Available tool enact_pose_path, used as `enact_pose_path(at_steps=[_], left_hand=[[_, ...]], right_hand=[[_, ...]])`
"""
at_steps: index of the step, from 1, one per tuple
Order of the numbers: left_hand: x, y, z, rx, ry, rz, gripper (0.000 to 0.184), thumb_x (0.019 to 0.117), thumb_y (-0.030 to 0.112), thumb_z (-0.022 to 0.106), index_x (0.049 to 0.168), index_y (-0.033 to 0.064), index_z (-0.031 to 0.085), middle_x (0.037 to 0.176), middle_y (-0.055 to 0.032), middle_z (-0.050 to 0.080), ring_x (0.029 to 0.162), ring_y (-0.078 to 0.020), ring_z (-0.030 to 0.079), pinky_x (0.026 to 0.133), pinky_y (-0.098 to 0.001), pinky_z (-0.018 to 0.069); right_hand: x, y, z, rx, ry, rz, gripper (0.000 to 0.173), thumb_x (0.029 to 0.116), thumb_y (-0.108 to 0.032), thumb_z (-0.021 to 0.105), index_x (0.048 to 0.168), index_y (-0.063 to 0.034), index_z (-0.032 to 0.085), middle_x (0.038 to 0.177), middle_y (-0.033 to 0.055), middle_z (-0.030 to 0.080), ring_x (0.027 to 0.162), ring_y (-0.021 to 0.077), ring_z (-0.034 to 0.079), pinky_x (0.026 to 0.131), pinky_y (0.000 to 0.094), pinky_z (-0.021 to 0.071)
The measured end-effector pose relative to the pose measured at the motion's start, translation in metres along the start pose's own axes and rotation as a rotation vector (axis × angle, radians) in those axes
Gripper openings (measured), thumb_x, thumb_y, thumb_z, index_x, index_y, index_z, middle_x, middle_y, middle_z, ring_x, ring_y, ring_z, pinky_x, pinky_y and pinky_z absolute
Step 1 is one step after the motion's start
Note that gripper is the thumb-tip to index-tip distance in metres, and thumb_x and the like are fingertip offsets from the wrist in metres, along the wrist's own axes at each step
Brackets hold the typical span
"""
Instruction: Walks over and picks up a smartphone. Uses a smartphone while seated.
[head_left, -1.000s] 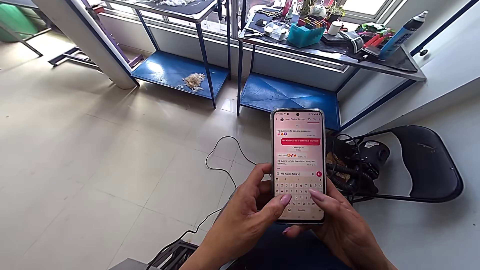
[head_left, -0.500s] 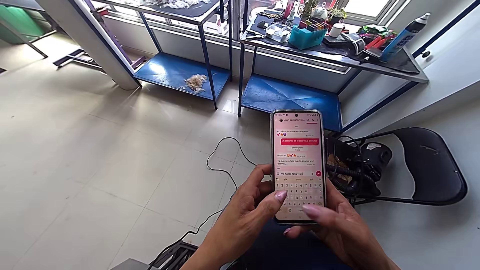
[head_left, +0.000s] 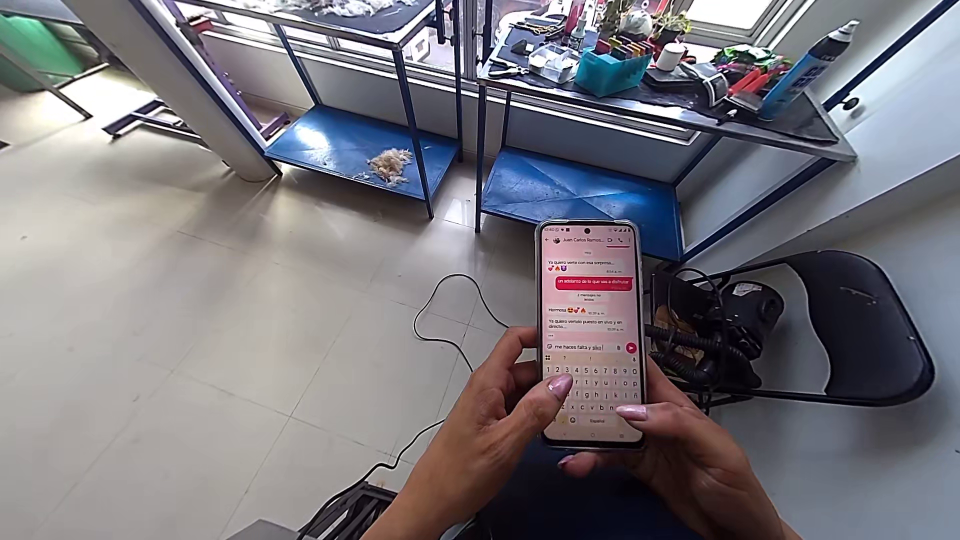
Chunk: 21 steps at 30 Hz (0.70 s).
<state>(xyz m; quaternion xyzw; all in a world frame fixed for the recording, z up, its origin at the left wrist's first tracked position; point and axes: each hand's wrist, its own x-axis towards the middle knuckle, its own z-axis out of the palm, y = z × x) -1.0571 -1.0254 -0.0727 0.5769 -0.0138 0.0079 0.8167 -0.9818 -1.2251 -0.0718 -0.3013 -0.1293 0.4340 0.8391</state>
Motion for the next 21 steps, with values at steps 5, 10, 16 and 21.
enact_pose_path(at_steps=[5, 10, 16, 21], left_hand=[[-0.001, -0.003, -0.001, 0.028, -0.086, 0.067, 0.041, 0.107, 0.025, 0.052, 0.142, 0.0066, 0.042, 0.114, -0.0082, 0.071, 0.105, -0.0138, 0.071, 0.094, -0.0299, 0.0577], [-0.002, -0.004, 0.001, 0.131, -0.2, 0.117, 0.048, 0.1069, 0.027, 0.053, 0.144, 0.001, 0.038, 0.119, -0.0099, 0.071, 0.107, -0.0148, 0.071, 0.093, -0.0317, 0.0593], [-0.002, -0.004, 0.0, 0.096, -0.07, 0.052, 0.042, 0.1067, 0.029, 0.052, 0.142, 0.0082, 0.044, 0.108, -0.0063, 0.073, 0.1, -0.0123, 0.072, 0.09, -0.0283, 0.0584], [-0.001, -0.002, 0.002, 0.012, 0.029, -0.001, 0.035, 0.1031, 0.027, 0.06, 0.132, 0.0104, 0.049, 0.102, -0.0068, 0.074, 0.095, -0.0122, 0.073, 0.088, -0.0264, 0.059]], right_hand=[[0.001, 0.001, 0.002, -0.05, 0.074, -0.043, 0.044, 0.101, -0.013, 0.061, 0.143, -0.0147, 0.047, 0.125, 0.0202, 0.067, 0.106, 0.0345, 0.073, 0.079, 0.0499, 0.0649], [0.004, 0.004, 0.01, -0.183, 0.343, -0.102, 0.039, 0.0959, -0.026, 0.073, 0.127, -0.0076, 0.057, 0.104, 0.0195, 0.074, 0.079, 0.0258, 0.078, 0.051, 0.0383, 0.0639], [0.0, 0.001, 0.004, -0.062, 0.134, -0.022, 0.043, 0.1015, -0.018, 0.062, 0.142, -0.0145, 0.049, 0.122, 0.0213, 0.069, 0.101, 0.0339, 0.075, 0.075, 0.0478, 0.0657], [-0.001, 0.004, 0.003, -0.071, 0.058, -0.025, 0.05, 0.0978, 0.0, 0.059, 0.144, -0.0136, 0.045, 0.127, 0.0191, 0.067, 0.109, 0.0352, 0.072, 0.086, 0.0531, 0.063]])
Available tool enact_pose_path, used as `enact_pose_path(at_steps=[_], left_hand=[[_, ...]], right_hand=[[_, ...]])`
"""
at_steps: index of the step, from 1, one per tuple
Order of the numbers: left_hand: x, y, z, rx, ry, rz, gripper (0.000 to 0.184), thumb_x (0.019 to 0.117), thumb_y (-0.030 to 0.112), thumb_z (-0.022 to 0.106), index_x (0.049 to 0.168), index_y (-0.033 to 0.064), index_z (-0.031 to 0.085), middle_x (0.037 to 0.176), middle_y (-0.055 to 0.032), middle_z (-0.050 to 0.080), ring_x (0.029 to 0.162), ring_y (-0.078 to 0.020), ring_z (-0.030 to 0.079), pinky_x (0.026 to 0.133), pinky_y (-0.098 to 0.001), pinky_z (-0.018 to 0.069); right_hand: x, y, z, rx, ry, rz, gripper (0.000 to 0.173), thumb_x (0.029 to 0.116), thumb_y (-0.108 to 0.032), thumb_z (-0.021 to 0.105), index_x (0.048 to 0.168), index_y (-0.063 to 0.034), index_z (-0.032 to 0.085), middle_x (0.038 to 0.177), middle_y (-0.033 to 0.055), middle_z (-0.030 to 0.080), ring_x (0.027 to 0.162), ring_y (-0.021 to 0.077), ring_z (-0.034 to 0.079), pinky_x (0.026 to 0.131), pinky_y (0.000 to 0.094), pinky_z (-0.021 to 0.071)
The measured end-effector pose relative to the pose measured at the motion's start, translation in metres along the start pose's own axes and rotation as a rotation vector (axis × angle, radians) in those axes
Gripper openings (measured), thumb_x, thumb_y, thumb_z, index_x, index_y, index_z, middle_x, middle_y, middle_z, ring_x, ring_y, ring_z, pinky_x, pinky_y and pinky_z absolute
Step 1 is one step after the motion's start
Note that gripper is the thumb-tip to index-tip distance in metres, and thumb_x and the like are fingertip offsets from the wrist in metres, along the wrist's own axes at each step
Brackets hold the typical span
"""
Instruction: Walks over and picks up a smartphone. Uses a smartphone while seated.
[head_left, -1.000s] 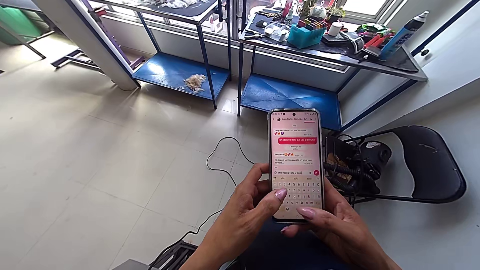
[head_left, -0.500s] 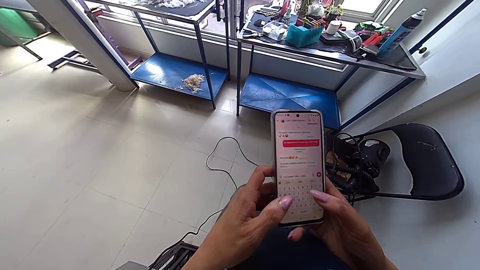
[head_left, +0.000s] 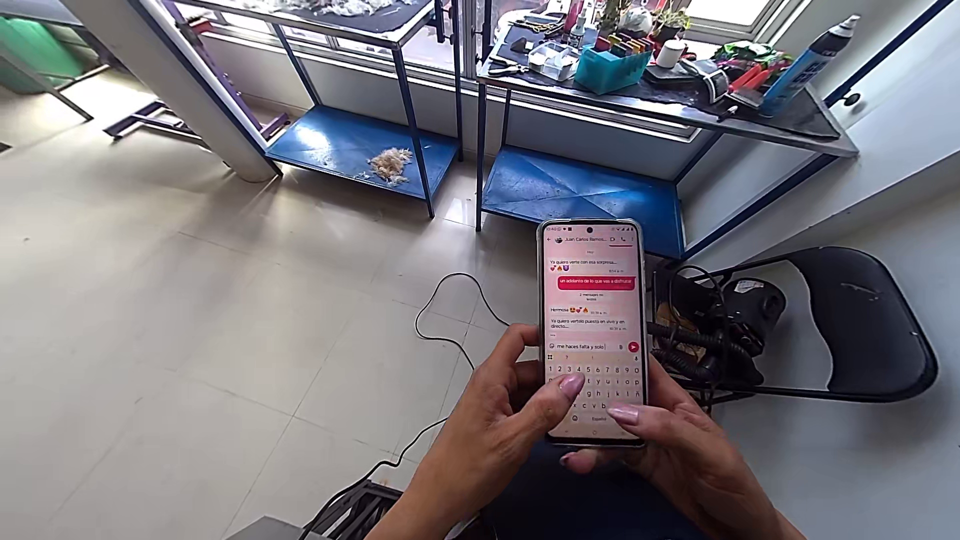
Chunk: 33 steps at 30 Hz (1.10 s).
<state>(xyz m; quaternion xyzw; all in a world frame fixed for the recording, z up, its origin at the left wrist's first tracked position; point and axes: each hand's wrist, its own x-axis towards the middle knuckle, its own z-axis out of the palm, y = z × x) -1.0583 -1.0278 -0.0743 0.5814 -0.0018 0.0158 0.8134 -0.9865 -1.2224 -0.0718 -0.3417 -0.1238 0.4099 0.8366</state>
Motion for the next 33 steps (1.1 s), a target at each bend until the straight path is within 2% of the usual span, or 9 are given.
enact_pose_path(at_steps=[7, 11, 14, 16, 21, 24, 26, 30, 33], left_hand=[[0.001, -0.002, 0.002, -0.033, 0.034, -0.005, 0.031, 0.102, 0.017, 0.062, 0.13, 0.0104, 0.051, 0.1, -0.0092, 0.075, 0.092, -0.0141, 0.074, 0.086, -0.0266, 0.0597], [-0.001, -0.001, 0.001, -0.014, 0.0, -0.003, 0.034, 0.1033, 0.024, 0.06, 0.132, 0.0102, 0.049, 0.101, -0.0075, 0.074, 0.094, -0.0127, 0.074, 0.087, -0.0265, 0.0592], [-0.001, -0.001, 0.002, 0.009, -0.03, 0.0, 0.037, 0.1036, 0.025, 0.06, 0.134, 0.0093, 0.047, 0.103, -0.0072, 0.074, 0.096, -0.0125, 0.073, 0.088, -0.0267, 0.0589], [0.0, -0.002, 0.003, 0.021, -0.017, -0.015, 0.036, 0.1027, 0.024, 0.061, 0.133, 0.0095, 0.048, 0.102, -0.0076, 0.075, 0.095, -0.0129, 0.073, 0.087, -0.0262, 0.0591], [0.004, -0.004, 0.002, -0.002, 0.01, -0.033, 0.033, 0.1026, 0.017, 0.061, 0.133, 0.01, 0.049, 0.099, -0.0091, 0.075, 0.092, -0.014, 0.074, 0.086, -0.0266, 0.0594], [0.006, -0.004, 0.005, 0.015, 0.035, -0.035, 0.037, 0.0997, 0.023, 0.067, 0.13, 0.0102, 0.049, 0.099, -0.0092, 0.075, 0.091, -0.0146, 0.075, 0.084, -0.0265, 0.0599], [0.009, -0.005, 0.009, 0.036, 0.096, -0.028, 0.037, 0.0958, 0.022, 0.072, 0.125, 0.0094, 0.052, 0.095, -0.01, 0.076, 0.086, -0.016, 0.076, 0.08, -0.0268, 0.0616], [0.012, -0.006, 0.012, 0.068, 0.106, -0.019, 0.038, 0.0946, 0.02, 0.074, 0.125, 0.0104, 0.053, 0.095, -0.011, 0.076, 0.086, -0.0185, 0.076, 0.079, -0.0287, 0.0626], [0.009, -0.003, 0.005, 0.069, -0.006, -0.026, 0.042, 0.0996, 0.03, 0.067, 0.132, 0.0113, 0.049, 0.101, -0.008, 0.075, 0.093, -0.015, 0.075, 0.085, -0.0281, 0.0608]], right_hand=[[-0.002, 0.0, 0.002, -0.108, 0.006, -0.006, 0.059, 0.0937, 0.0, 0.067, 0.145, -0.0132, 0.04, 0.128, 0.0163, 0.067, 0.109, 0.0335, 0.072, 0.086, 0.0516, 0.0638], [-0.003, 0.001, 0.006, -0.159, 0.087, -0.013, 0.057, 0.0924, -0.001, 0.07, 0.141, -0.0117, 0.042, 0.123, 0.0153, 0.069, 0.101, 0.0313, 0.075, 0.079, 0.0481, 0.0661], [0.0, 0.002, 0.01, -0.138, 0.191, -0.034, 0.052, 0.0914, -0.006, 0.075, 0.136, -0.0094, 0.049, 0.114, 0.0176, 0.072, 0.092, 0.0314, 0.077, 0.068, 0.0472, 0.067], [0.001, 0.003, 0.011, -0.159, 0.247, -0.039, 0.049, 0.0909, -0.003, 0.074, 0.133, -0.0078, 0.049, 0.11, 0.0182, 0.073, 0.087, 0.0308, 0.077, 0.064, 0.0457, 0.0669], [-0.002, 0.004, 0.007, -0.207, 0.137, -0.035, 0.064, 0.088, 0.001, 0.075, 0.141, -0.0095, 0.039, 0.121, 0.0155, 0.07, 0.098, 0.0314, 0.076, 0.077, 0.0473, 0.0666], [-0.002, 0.004, 0.008, -0.247, 0.14, -0.043, 0.065, 0.0888, 0.005, 0.072, 0.142, -0.0107, 0.038, 0.121, 0.0122, 0.07, 0.098, 0.0294, 0.076, 0.079, 0.0463, 0.0665], [-0.002, 0.004, 0.006, -0.238, 0.124, -0.046, 0.059, 0.0914, -0.001, 0.071, 0.141, -0.0116, 0.04, 0.121, 0.0121, 0.07, 0.1, 0.0291, 0.075, 0.081, 0.0479, 0.0661], [0.001, 0.002, 0.004, -0.092, 0.151, -0.019, 0.038, 0.1027, -0.019, 0.061, 0.138, -0.012, 0.048, 0.117, 0.0196, 0.07, 0.096, 0.0331, 0.076, 0.076, 0.0497, 0.0658], [0.001, 0.001, 0.004, -0.086, 0.197, -0.019, 0.041, 0.1001, -0.016, 0.064, 0.137, -0.0105, 0.047, 0.114, 0.0205, 0.071, 0.092, 0.0328, 0.077, 0.07, 0.0479, 0.0665]])
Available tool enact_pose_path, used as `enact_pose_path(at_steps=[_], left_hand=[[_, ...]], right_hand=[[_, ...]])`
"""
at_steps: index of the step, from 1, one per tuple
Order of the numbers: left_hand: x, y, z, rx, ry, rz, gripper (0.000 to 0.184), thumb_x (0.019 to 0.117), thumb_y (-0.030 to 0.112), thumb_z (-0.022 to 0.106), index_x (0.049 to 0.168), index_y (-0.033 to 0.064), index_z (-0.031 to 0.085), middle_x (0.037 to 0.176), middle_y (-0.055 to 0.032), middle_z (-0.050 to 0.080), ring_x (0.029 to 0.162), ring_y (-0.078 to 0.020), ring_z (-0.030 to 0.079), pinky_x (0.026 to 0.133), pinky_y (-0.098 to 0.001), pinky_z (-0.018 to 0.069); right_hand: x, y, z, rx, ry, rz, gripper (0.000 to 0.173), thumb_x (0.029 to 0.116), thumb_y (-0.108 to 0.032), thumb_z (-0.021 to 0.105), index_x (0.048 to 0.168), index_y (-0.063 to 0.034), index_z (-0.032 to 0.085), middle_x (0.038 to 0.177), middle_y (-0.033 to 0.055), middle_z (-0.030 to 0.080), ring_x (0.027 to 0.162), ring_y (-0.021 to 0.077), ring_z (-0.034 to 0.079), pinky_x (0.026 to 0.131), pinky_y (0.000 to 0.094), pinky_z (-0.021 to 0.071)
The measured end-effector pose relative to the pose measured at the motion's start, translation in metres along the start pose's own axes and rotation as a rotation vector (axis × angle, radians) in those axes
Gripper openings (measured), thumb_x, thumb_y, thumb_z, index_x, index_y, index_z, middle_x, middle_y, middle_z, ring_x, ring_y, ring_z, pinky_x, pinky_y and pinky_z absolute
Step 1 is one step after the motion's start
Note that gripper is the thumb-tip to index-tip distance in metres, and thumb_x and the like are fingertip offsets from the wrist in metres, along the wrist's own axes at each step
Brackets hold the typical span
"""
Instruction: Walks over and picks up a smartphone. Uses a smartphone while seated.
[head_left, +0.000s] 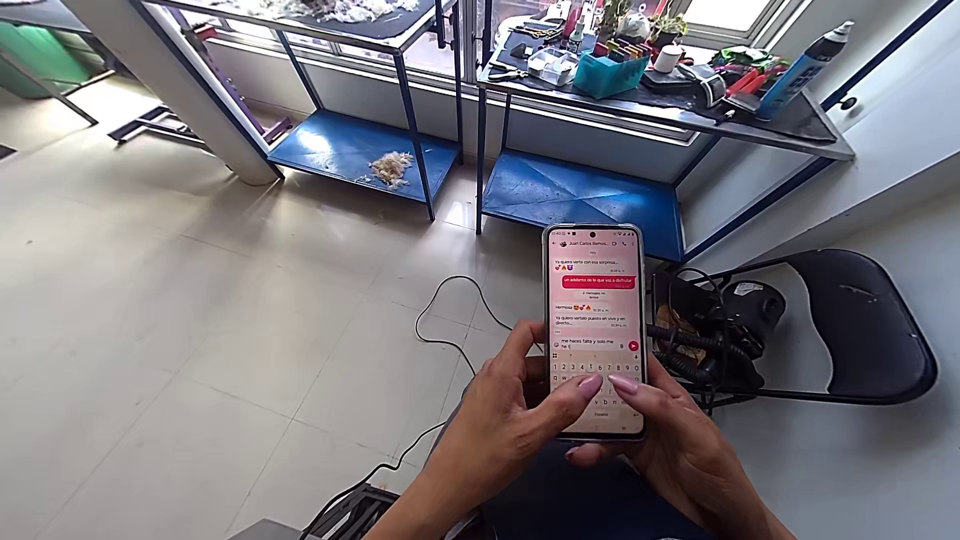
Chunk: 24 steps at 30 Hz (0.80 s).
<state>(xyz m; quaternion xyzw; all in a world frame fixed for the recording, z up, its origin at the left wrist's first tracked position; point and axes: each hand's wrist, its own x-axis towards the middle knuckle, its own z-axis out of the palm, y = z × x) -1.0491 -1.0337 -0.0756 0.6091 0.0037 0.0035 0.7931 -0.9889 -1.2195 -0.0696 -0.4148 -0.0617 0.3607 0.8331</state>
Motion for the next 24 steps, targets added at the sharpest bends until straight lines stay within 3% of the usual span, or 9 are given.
enact_pose_path(at_steps=[3, 7, 11, 16, 19, 24], left_hand=[[-0.004, 0.0, -0.015, -0.037, -0.179, 0.01, 0.046, 0.1047, 0.031, 0.056, 0.142, 0.0096, 0.04, 0.112, -0.0055, 0.072, 0.103, -0.0108, 0.07, 0.093, -0.0278, 0.0565], [-0.006, -0.005, -0.023, -0.053, -0.258, 0.054, 0.043, 0.1063, 0.019, 0.053, 0.144, 0.008, 0.036, 0.117, -0.0076, 0.07, 0.107, -0.0117, 0.069, 0.096, -0.0293, 0.0557], [-0.005, -0.005, -0.019, -0.058, -0.223, 0.071, 0.041, 0.1057, 0.013, 0.054, 0.143, 0.0078, 0.037, 0.115, -0.0083, 0.07, 0.105, -0.0128, 0.07, 0.095, -0.029, 0.0565], [-0.004, -0.005, -0.007, -0.025, -0.056, 0.081, 0.04, 0.0997, 0.012, 0.065, 0.133, 0.0094, 0.044, 0.105, -0.009, 0.074, 0.094, -0.0152, 0.074, 0.087, -0.0279, 0.0604], [-0.005, -0.002, -0.008, -0.017, -0.077, 0.076, 0.044, 0.1003, 0.018, 0.066, 0.136, 0.0083, 0.043, 0.107, -0.0087, 0.074, 0.096, -0.0145, 0.074, 0.088, -0.0282, 0.0601], [-0.006, 0.003, -0.015, -0.012, -0.111, 0.048, 0.045, 0.1053, 0.04, 0.053, 0.14, 0.0115, 0.046, 0.107, -0.003, 0.073, 0.099, -0.0092, 0.071, 0.089, -0.0256, 0.0581]], right_hand=[[-0.001, 0.0, 0.004, -0.112, 0.032, -0.025, 0.058, 0.087, -0.006, 0.078, 0.135, -0.0081, 0.045, 0.113, 0.0169, 0.072, 0.09, 0.0298, 0.077, 0.067, 0.045, 0.0673], [-0.001, -0.001, 0.009, -0.159, 0.086, -0.006, 0.059, 0.0837, 0.006, 0.077, 0.133, -0.0069, 0.047, 0.109, 0.0168, 0.074, 0.086, 0.029, 0.078, 0.063, 0.0423, 0.067], [0.0, -0.001, 0.002, -0.121, -0.021, -0.022, 0.056, 0.0892, -0.005, 0.075, 0.137, -0.0085, 0.045, 0.114, 0.0167, 0.072, 0.092, 0.0299, 0.077, 0.069, 0.0456, 0.0671], [0.003, -0.002, -0.003, 0.0, -0.103, 0.003, 0.037, 0.1033, -0.019, 0.058, 0.138, -0.0122, 0.048, 0.119, 0.0194, 0.07, 0.099, 0.0324, 0.075, 0.077, 0.0487, 0.0656], [0.002, -0.002, -0.003, 0.043, -0.085, 0.026, 0.034, 0.1052, -0.018, 0.054, 0.138, -0.013, 0.048, 0.119, 0.0211, 0.07, 0.1, 0.0335, 0.075, 0.076, 0.0486, 0.0656], [0.001, -0.002, -0.006, -0.014, -0.168, 0.001, 0.059, 0.0928, -0.006, 0.071, 0.144, -0.0143, 0.042, 0.126, 0.017, 0.067, 0.106, 0.0336, 0.073, 0.083, 0.0505, 0.065]])
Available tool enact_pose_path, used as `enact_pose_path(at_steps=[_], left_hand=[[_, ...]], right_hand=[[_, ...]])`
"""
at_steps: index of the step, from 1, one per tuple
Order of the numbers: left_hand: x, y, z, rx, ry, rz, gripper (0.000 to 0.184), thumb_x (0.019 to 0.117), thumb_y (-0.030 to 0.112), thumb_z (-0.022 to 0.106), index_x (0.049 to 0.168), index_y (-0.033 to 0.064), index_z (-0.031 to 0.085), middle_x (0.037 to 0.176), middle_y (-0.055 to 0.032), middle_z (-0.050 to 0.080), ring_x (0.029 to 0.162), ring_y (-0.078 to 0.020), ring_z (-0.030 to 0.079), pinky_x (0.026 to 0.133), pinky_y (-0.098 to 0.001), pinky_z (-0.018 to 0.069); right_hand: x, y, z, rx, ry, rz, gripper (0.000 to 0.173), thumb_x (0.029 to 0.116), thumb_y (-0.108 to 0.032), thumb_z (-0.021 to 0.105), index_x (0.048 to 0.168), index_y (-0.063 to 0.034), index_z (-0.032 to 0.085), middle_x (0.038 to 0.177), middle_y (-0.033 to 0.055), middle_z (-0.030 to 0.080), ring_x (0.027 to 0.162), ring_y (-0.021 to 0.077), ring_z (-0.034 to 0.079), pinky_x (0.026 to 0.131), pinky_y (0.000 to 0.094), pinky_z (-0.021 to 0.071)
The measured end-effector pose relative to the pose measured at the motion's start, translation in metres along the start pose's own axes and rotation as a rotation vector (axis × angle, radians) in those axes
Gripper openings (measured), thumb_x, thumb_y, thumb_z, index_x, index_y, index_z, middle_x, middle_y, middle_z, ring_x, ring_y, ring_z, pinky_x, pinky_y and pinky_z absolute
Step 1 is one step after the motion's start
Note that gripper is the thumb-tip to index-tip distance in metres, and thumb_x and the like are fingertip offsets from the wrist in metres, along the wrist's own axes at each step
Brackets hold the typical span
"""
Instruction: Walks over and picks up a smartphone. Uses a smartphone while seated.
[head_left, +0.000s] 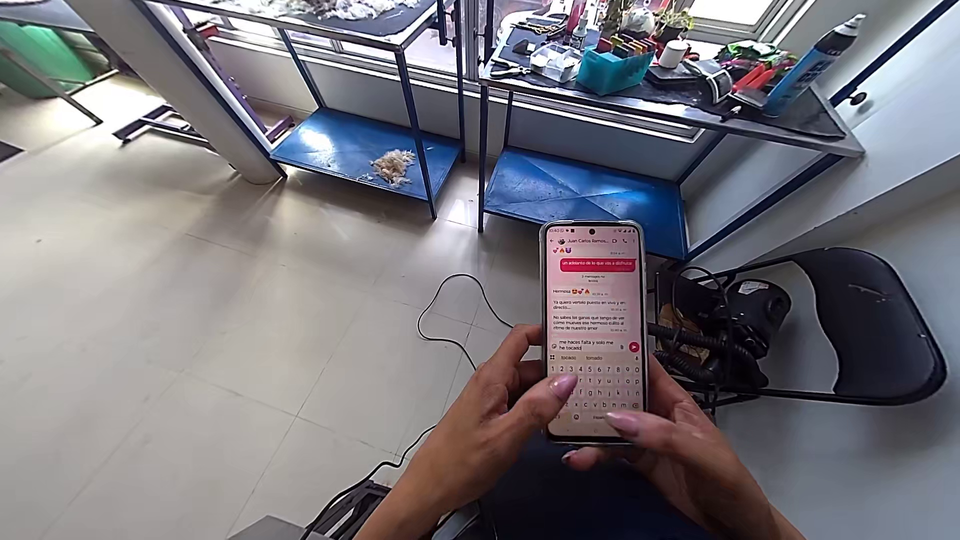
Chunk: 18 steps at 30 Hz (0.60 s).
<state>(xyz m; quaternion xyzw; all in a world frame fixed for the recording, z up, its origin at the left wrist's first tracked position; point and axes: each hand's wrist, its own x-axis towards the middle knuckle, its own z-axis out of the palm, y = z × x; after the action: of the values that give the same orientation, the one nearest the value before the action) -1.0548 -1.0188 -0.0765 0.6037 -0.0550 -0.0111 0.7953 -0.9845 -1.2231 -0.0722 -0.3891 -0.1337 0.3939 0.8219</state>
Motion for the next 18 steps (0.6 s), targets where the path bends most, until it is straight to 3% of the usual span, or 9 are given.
enact_pose_path(at_steps=[3, 7, 14, 18], left_hand=[[-0.001, -0.001, -0.003, 0.013, 0.002, 0.007, 0.047, 0.1069, 0.044, 0.046, 0.141, 0.0123, 0.048, 0.111, -0.0035, 0.072, 0.101, -0.01, 0.071, 0.09, -0.0267, 0.0581], [-0.002, -0.003, -0.001, 0.011, 0.031, 0.001, 0.042, 0.1078, 0.041, 0.043, 0.139, 0.0126, 0.05, 0.11, -0.0053, 0.072, 0.1, -0.0111, 0.071, 0.09, -0.027, 0.0582], [0.0, -0.001, 0.012, 0.004, 0.147, -0.005, 0.031, 0.1038, 0.028, 0.059, 0.128, 0.0109, 0.052, 0.097, -0.0051, 0.074, 0.091, -0.0109, 0.073, 0.083, -0.0246, 0.0594], [0.0, -0.001, 0.012, 0.02, 0.155, 0.002, 0.031, 0.1042, 0.032, 0.058, 0.127, 0.0114, 0.053, 0.095, -0.0053, 0.074, 0.089, -0.0107, 0.073, 0.082, -0.0242, 0.0592]], right_hand=[[-0.001, 0.001, 0.002, -0.053, -0.001, -0.018, 0.067, 0.0896, 0.0, 0.073, 0.146, -0.0139, 0.039, 0.127, 0.016, 0.067, 0.106, 0.0336, 0.073, 0.083, 0.0499, 0.0651], [-0.002, 0.003, 0.005, -0.077, 0.053, -0.021, 0.062, 0.0898, 0.003, 0.072, 0.142, -0.0122, 0.041, 0.123, 0.0159, 0.069, 0.101, 0.0326, 0.075, 0.079, 0.0476, 0.0662], [-0.004, 0.006, 0.004, -0.148, -0.01, -0.07, 0.064, 0.0909, -0.003, 0.072, 0.145, -0.013, 0.039, 0.129, 0.0123, 0.067, 0.107, 0.0299, 0.073, 0.084, 0.0483, 0.0654], [-0.004, 0.005, 0.004, -0.154, -0.013, -0.071, 0.064, 0.0914, -0.003, 0.071, 0.145, -0.013, 0.039, 0.129, 0.0122, 0.066, 0.108, 0.03, 0.073, 0.084, 0.0484, 0.0653]])
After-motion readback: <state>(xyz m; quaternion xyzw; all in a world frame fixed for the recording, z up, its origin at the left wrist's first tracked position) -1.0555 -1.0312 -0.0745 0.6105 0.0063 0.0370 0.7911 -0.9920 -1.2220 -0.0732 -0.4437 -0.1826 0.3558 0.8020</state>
